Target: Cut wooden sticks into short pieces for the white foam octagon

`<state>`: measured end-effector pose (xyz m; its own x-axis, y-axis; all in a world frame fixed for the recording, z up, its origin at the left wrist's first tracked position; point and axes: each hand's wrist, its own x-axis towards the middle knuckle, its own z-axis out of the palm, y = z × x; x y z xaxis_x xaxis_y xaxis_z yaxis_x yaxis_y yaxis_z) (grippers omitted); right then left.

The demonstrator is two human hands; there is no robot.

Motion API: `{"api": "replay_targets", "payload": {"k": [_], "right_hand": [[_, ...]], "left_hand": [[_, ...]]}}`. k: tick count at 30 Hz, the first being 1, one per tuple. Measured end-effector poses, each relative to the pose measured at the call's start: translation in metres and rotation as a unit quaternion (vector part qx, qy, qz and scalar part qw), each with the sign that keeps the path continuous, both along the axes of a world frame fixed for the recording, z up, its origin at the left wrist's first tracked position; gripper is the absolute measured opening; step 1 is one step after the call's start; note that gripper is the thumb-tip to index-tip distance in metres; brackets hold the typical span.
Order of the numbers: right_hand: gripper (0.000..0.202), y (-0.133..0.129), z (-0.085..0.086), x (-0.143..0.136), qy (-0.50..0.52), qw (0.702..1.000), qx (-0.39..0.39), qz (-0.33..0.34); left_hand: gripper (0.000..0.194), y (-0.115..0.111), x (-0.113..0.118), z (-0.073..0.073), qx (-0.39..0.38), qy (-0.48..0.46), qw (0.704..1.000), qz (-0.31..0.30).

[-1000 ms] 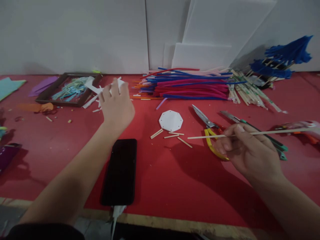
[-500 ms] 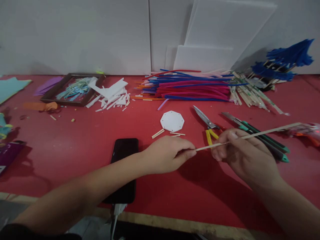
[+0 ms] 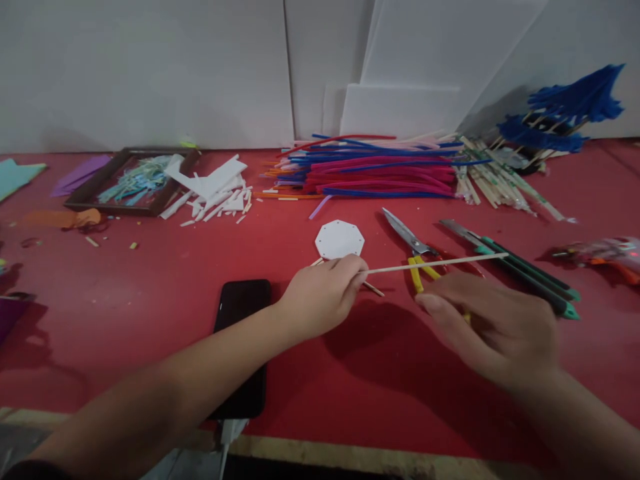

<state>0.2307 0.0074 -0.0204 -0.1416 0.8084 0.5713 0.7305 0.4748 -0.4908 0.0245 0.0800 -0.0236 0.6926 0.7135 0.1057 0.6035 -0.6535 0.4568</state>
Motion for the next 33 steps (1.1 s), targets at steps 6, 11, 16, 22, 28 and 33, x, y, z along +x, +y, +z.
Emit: {"api": "replay_targets", "payload": {"k": [6,11,16,22,28,33], "right_hand": [[0.02,0.004,0.001,-0.01,-0.163,0.978,0.132,0.001],[0.007,0.006,-0.009,-0.016,-0.162,0.981,0.109,-0.01],[0.011,0.007,-0.011,-0.017,-0.155,0.983,0.094,0.011],[0.014,0.008,-0.012,-0.018,-0.154,0.984,0.084,0.018],[0.013,0.008,-0.01,-0.021,-0.143,0.986,0.079,-0.001],[0.015,0.007,-0.011,-0.023,-0.142,0.987,0.072,-0.001]], "left_hand": [[0.02,-0.004,0.002,0.004,0.035,0.111,0.992,-0.053],[0.018,-0.005,0.002,0.002,0.063,0.123,0.985,-0.104],[0.02,-0.006,0.001,-0.003,0.086,0.126,0.982,-0.109],[0.02,-0.009,0.003,-0.001,0.076,0.142,0.982,-0.095],[0.023,-0.01,0.003,0.004,0.043,0.129,0.988,-0.071],[0.028,-0.011,0.001,0.006,0.022,0.136,0.989,-0.058]]}}
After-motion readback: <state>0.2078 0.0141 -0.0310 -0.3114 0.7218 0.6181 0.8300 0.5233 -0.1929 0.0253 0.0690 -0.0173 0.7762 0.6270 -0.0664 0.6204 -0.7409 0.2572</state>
